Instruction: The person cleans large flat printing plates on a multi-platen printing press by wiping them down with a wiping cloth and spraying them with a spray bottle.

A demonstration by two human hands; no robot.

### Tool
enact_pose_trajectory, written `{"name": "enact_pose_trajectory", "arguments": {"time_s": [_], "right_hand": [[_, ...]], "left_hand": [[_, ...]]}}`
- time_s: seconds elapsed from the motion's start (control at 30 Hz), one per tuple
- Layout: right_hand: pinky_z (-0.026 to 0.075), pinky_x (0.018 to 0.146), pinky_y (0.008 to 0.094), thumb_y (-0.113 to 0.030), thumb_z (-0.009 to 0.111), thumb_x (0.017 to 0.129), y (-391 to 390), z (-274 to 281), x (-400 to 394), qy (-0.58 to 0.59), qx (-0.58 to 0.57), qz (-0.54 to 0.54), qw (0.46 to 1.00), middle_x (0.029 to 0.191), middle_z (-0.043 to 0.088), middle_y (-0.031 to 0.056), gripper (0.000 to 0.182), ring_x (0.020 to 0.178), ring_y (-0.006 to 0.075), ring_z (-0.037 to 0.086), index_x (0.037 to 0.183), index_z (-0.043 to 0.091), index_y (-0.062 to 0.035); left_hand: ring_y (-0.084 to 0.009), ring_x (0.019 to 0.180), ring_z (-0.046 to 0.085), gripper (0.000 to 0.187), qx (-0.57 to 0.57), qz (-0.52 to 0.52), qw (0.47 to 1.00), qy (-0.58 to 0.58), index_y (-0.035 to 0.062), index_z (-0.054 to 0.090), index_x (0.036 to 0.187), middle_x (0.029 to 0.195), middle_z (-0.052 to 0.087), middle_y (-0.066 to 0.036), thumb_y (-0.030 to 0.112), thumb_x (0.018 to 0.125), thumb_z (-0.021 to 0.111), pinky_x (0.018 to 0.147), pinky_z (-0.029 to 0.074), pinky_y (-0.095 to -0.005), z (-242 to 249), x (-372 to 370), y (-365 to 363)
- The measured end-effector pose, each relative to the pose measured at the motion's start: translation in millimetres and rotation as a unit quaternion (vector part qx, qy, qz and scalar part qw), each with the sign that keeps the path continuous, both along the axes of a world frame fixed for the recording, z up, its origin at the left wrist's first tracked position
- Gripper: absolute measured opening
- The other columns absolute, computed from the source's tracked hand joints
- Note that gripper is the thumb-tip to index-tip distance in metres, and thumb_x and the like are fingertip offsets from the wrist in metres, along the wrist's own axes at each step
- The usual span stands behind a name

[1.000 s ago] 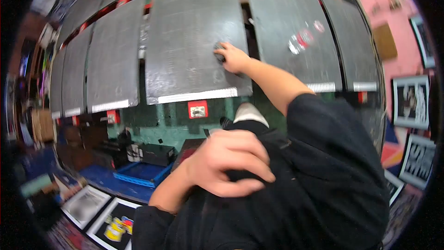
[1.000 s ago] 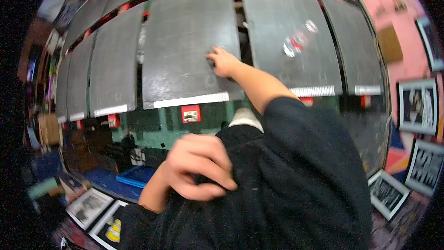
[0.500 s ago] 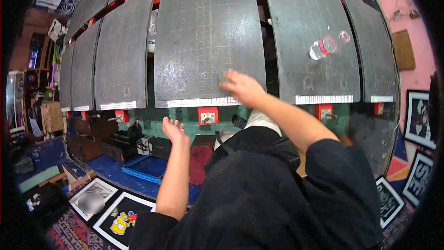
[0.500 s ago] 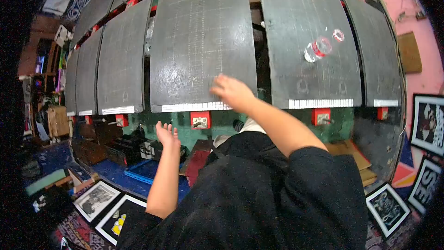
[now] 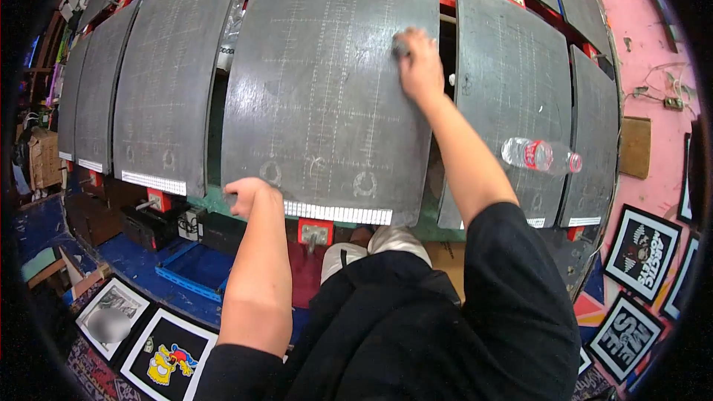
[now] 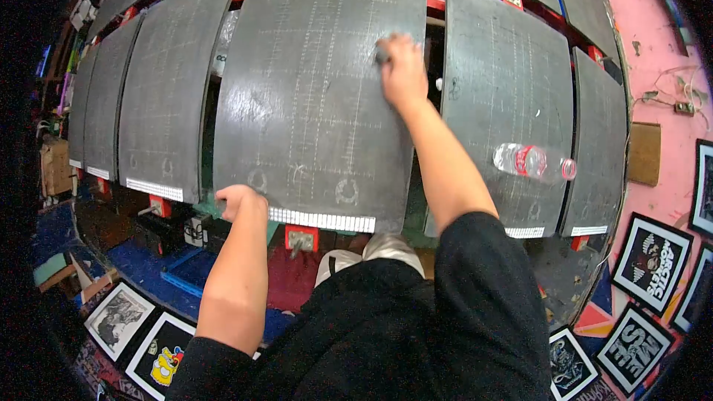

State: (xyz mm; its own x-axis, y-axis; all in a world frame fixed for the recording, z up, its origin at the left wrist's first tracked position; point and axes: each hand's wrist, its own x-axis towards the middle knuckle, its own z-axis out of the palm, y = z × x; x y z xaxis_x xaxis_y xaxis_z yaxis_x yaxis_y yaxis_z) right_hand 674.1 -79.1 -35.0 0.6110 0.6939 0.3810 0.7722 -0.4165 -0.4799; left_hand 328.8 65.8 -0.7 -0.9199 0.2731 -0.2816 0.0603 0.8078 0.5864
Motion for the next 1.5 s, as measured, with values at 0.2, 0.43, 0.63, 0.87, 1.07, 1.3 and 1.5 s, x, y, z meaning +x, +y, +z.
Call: {"name": "enact_pose_trajectory", "arguments": {"time_s": [0.2,0.43,0.63,0.87,1.07,1.3,1.5], "right_hand": [[0.037,0.119,0.0518,-0.002,0.062,0.088,40.0,-3.0,51.4,-0.004,0.038,-0.045,0.998,0.148,0.053,0.0235,0.037,0.14,0.0434,0.047,0.124,0.066,-0.0086],[0.029,0.122,0.0619,-0.01,0.073,0.086,-91.7,44.1,-129.9,0.09,-0.128,0.22,0.963,0.156,0.048,0.0184,0.049,0.148,0.0411,0.042,0.134,0.065,-0.0155],[0.029,0.121,0.0607,-0.003,0.057,0.095,20.0,17.2,31.8,-0.009,-0.055,0.007,0.998,0.149,0.051,0.0266,0.041,0.144,0.0465,0.043,0.135,0.062,-0.009],[0.035,0.119,0.0576,-0.015,0.063,0.095,157.5,-12.5,153.7,-0.07,-0.017,-0.204,0.976,0.148,0.051,0.0284,0.032,0.138,0.0477,0.047,0.126,0.068,-0.01],[0.036,0.121,0.0498,-0.004,0.063,0.09,66.1,16.6,90.6,0.041,-0.063,0.062,0.995,0.149,0.053,0.0229,0.044,0.141,0.0433,0.047,0.133,0.066,-0.0133],[0.039,0.115,0.0551,-0.008,0.056,0.089,176.1,-21.8,153.3,-0.041,-0.021,-0.195,0.98,0.143,0.053,0.0317,0.039,0.134,0.048,0.049,0.127,0.066,-0.0041],[0.039,0.119,0.0485,-0.003,0.06,0.093,195.2,10.0,70.8,-0.02,0.03,0.202,0.979,0.14,0.057,0.0198,0.034,0.136,0.0417,0.051,0.125,0.066,-0.0111]], "left_hand": [[-0.0509,0.116,0.064,0.072,-0.022,0.02,0.999,-0.021,-0.0035,0.058,0.134,0.126,0.067,-0.03,0.057,0.097,0.047,0.102,0.049,-0.0591,-17.9,-4.0,5.5],[-0.0504,0.117,0.064,0.074,-0.051,0.04,0.997,-0.038,-0.0031,0.058,0.135,0.126,0.067,-0.03,0.059,0.096,0.046,0.103,0.049,-0.0587,-27.0,-7.4,11.5],[-0.05,0.117,0.064,0.075,-0.067,0.046,0.996,-0.028,-0.0028,0.058,0.136,0.127,0.067,-0.03,0.06,0.096,0.046,0.103,0.049,-0.0584,-9.6,1.2,10.9],[-0.0495,0.118,0.064,0.077,-0.082,0.059,0.995,-0.016,-0.0024,0.057,0.137,0.127,0.067,-0.03,0.062,0.096,0.045,0.103,0.049,-0.058,-9.0,-1.0,9.9],[-0.0492,0.118,0.064,0.079,-0.095,0.07,0.993,-0.001,-0.0021,0.057,0.138,0.128,0.067,-0.03,0.063,0.096,0.045,0.104,0.048,-0.0576,-10.9,-2.6,13.5],[-0.0487,0.119,0.064,0.08,-0.096,0.048,0.994,0.025,-0.0017,0.057,0.138,0.128,0.066,-0.03,0.065,0.095,0.045,0.104,0.048,-0.0572,-6.7,-0.6,16.2],[-0.0483,0.119,0.064,0.082,-0.1,0.026,0.994,0.031,-0.0013,0.057,0.139,0.129,0.066,-0.03,0.066,0.095,0.044,0.104,0.048,-0.0568,-5.7,0.6,12.2]]}}
